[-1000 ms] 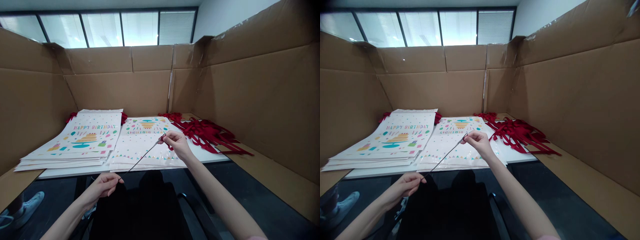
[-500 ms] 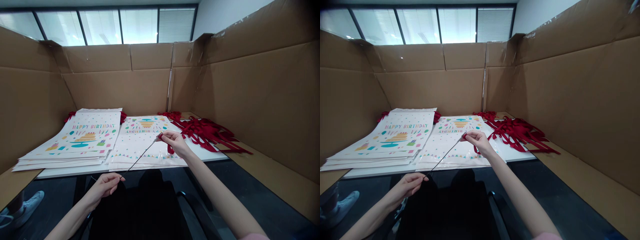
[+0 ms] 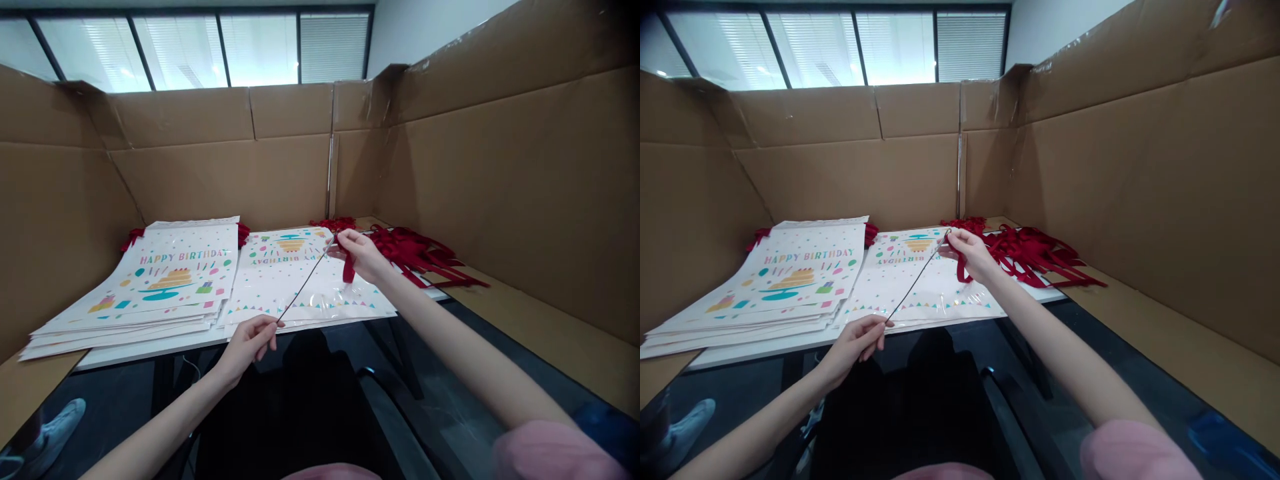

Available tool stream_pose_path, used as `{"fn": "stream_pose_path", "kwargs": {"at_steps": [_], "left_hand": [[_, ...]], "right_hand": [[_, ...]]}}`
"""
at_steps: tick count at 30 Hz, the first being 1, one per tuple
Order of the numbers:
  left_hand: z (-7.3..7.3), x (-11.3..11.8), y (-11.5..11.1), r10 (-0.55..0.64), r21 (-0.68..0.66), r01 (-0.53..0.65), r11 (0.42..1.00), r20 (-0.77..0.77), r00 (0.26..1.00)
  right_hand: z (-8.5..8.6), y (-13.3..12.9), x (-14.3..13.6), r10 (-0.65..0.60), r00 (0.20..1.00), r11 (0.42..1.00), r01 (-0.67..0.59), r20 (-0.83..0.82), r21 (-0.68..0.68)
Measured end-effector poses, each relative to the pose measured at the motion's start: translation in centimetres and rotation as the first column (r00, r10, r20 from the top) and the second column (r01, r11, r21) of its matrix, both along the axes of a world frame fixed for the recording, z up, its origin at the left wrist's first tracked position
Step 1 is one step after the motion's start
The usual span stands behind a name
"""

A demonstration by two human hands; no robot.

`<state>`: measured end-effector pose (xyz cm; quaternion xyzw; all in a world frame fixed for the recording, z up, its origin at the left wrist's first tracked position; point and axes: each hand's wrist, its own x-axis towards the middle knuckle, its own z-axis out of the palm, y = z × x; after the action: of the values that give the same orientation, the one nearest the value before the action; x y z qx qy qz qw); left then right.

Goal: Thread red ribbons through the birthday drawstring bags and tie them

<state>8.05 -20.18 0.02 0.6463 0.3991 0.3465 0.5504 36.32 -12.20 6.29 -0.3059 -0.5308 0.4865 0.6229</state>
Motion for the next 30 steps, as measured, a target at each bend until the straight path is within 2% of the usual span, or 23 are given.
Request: {"fn": "stream_pose_path", "kwargs": {"at_steps": [3, 5, 7, 9, 11, 12, 15, 18, 21, 26, 30], "left_hand": [[0.9, 1.3, 0.8, -0.093, 0.094, 0.094, 0.991, -0.015, 0.996], [1.4, 1.8, 1.9, -0.133, 0.237, 0.149, 0.960, -0.082, 0.988], [1.8, 2.1, 3.4, -0.105, 0.435, 0.190, 0.880, -0.212, 0.972], [1.6, 2.0, 5.3, -0.020, 0.591, 0.245, 0.768, -0.360, 0.933], [0.9, 1.7, 7.3, 0.063, 0.641, 0.323, 0.696, -0.503, 0.862], [0.4, 1.4, 8.2, 0.092, 0.630, 0.369, 0.683, -0.575, 0.813], [-1.3, 0.5, 10.0, 0.112, 0.542, 0.480, 0.689, -0.735, 0.669], [-2.3, -0.5, 10.1, 0.088, 0.491, 0.524, 0.696, -0.783, 0.616], [-2.0, -1.2, 9.4, 0.079, 0.479, 0.533, 0.698, -0.791, 0.607], [0.4, -0.7, 8.5, 0.058, 0.435, 0.591, 0.679, -0.835, 0.548], [2.4, 2.7, 8.2, 0.124, 0.432, 0.614, 0.660, -0.869, 0.479]], "right_hand": [[2.6, 0.4, 0.2, -0.049, 0.999, 0.999, 0.049, -0.002, -0.018], [4.8, 0.9, 0.5, -0.100, 0.995, 0.995, 0.100, 0.019, -0.014], [7.2, 1.5, 1.2, -0.148, 0.988, 0.989, 0.148, 0.047, -0.002], [9.5, 2.1, 2.3, -0.176, 0.979, 0.984, 0.177, 0.107, -0.001], [11.4, 2.6, 3.7, -0.173, 0.964, 0.983, 0.183, 0.203, -0.029], [12.1, 2.9, 4.4, -0.163, 0.953, 0.982, 0.183, 0.257, -0.055], [12.9, 3.3, 6.3, -0.116, 0.904, 0.970, 0.193, 0.412, -0.150], [12.0, 3.1, 7.6, -0.096, 0.852, 0.951, 0.231, 0.515, -0.206], [10.3, 2.5, 8.4, -0.057, 0.818, 0.933, 0.247, 0.572, -0.260], [5.9, 1.4, 9.4, 0.100, 0.797, 0.914, 0.163, 0.596, -0.371], [1.6, 0.7, 10.0, 0.218, 0.769, 0.893, 0.092, 0.601, -0.442]]}}
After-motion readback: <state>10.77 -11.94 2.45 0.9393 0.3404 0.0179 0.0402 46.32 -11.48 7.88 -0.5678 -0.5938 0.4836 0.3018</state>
